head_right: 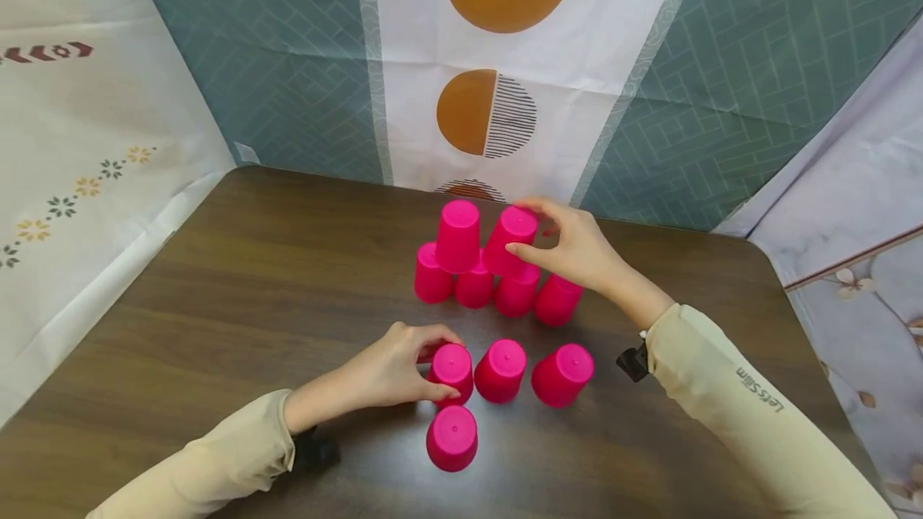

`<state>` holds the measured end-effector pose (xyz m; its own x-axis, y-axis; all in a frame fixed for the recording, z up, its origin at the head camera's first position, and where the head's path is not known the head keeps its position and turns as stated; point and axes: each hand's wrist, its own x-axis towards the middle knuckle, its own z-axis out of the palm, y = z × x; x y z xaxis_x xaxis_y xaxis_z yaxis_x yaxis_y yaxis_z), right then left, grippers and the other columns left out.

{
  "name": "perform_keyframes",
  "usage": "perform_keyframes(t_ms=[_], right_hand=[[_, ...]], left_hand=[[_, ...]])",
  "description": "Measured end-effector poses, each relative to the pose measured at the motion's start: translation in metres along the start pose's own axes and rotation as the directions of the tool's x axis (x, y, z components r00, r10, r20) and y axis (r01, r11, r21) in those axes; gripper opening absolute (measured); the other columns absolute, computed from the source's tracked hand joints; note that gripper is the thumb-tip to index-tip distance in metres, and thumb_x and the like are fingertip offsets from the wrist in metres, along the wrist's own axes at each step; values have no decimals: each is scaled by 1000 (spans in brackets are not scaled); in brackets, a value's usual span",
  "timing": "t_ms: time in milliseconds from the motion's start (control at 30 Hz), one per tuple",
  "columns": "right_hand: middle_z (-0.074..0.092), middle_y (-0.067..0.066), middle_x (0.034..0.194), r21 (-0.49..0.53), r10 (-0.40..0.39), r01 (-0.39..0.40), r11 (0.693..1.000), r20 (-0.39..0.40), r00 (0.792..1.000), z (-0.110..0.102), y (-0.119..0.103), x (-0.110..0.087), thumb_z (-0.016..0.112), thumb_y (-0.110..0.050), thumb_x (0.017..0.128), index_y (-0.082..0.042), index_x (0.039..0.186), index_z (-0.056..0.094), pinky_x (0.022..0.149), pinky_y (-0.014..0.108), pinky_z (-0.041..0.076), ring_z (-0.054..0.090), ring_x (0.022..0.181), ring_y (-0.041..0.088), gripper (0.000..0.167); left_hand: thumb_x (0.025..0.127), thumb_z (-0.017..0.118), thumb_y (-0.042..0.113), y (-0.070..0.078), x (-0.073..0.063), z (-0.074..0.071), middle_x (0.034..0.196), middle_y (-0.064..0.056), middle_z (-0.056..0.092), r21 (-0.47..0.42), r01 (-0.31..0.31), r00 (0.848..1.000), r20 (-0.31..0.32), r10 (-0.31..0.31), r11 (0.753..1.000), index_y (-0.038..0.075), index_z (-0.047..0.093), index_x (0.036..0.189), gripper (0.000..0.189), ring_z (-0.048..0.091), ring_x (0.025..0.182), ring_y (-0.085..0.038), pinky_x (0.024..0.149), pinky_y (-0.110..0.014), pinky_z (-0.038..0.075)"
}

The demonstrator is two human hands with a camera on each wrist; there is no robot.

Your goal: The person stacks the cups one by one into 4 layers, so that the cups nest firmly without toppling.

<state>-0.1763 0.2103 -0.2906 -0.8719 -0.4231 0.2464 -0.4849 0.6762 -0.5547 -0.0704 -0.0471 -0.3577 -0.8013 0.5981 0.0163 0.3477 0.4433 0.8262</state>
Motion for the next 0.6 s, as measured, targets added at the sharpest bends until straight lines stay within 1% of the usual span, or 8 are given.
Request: perform_keyframes(t_ms=[100, 333, 600], right_hand=[[63, 1, 112, -4, -7, 7, 1000, 3, 1000, 1, -1, 1, 78, -25, 76, -13, 127, 55, 81, 39, 50, 59, 95, 18, 57], [64, 0, 109, -15, -6, 6, 1000, 2, 1000, 2, -1, 1, 78, -25, 76, -15, 126, 56, 81, 40, 50, 60, 92, 19, 56], [65, 0, 104, -57, -18, 18, 998, 5, 1000, 4, -6, 1, 77, -27, 76, -15, 126, 56, 77, 39, 51, 61, 88, 20, 55]], left_hand=[[69, 82, 19, 1, 1, -1, 91, 2, 68, 1, 8, 1000, 9, -8, 1000, 12, 62, 106, 42, 62, 78, -6, 71, -27, 54], [69, 82, 19, 0, 1, -2, 91, 2, 69, -6, 29, 999, 25, -29, 1000, 12, 61, 106, 43, 62, 78, -5, 69, -22, 53], [69, 82, 20, 1, 1, -2, 91, 3, 68, 6, 13, 1000, 15, -13, 1000, 13, 62, 105, 42, 61, 78, -3, 71, -24, 54]])
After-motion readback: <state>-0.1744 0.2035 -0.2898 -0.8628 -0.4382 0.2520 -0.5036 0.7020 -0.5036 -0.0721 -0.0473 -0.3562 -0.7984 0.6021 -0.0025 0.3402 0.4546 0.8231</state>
